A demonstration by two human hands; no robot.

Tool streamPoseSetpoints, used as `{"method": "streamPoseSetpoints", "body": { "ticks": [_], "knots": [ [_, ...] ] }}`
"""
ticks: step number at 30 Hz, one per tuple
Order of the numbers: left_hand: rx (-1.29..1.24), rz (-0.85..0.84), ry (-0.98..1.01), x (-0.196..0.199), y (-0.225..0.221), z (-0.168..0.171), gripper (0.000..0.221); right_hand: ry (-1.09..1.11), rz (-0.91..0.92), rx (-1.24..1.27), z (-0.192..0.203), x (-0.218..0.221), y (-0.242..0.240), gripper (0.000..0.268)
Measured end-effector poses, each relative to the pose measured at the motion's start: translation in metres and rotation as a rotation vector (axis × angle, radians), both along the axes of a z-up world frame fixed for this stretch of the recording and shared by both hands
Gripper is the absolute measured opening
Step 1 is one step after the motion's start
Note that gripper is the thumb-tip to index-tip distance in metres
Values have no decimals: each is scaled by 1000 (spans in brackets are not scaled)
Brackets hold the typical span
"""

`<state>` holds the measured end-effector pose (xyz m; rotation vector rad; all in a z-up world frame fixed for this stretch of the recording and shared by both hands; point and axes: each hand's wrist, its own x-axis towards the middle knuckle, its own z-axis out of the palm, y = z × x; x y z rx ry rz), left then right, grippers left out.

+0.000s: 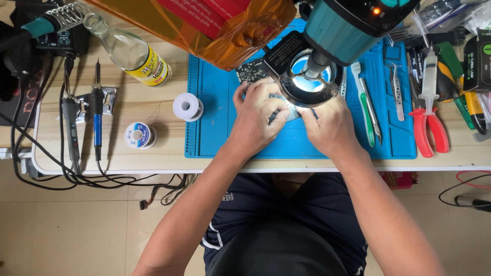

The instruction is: Soldering electronic components onto a printed circuit board under a digital microscope.

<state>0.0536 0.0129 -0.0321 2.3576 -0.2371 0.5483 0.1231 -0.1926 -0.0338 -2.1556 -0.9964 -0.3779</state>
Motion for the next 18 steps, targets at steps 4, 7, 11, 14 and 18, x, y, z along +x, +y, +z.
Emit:
{"method": "streamPoseSetpoints", "body": {
  "ticks": [4,7,11,14,18],
  "knots": [
    [-19,15,7,1,-1,-1,9,-3,-61,-18,-9,1,-18,19],
    [-47,36,-24,-1,1,1,11,-88,-84,-65,-8,-6,-27,20],
    [-80,70,-24,-1,2,-2,9,-68,-87,-9,-4,-28,-30,19],
    [-61,88,-30,-2,6,-8,9,-89,-72,50,4,-45,-28,20],
    [-41,97,-23,2,5,-13,10,-69,-70,147,14,-58,-37,20]
  ]
}}
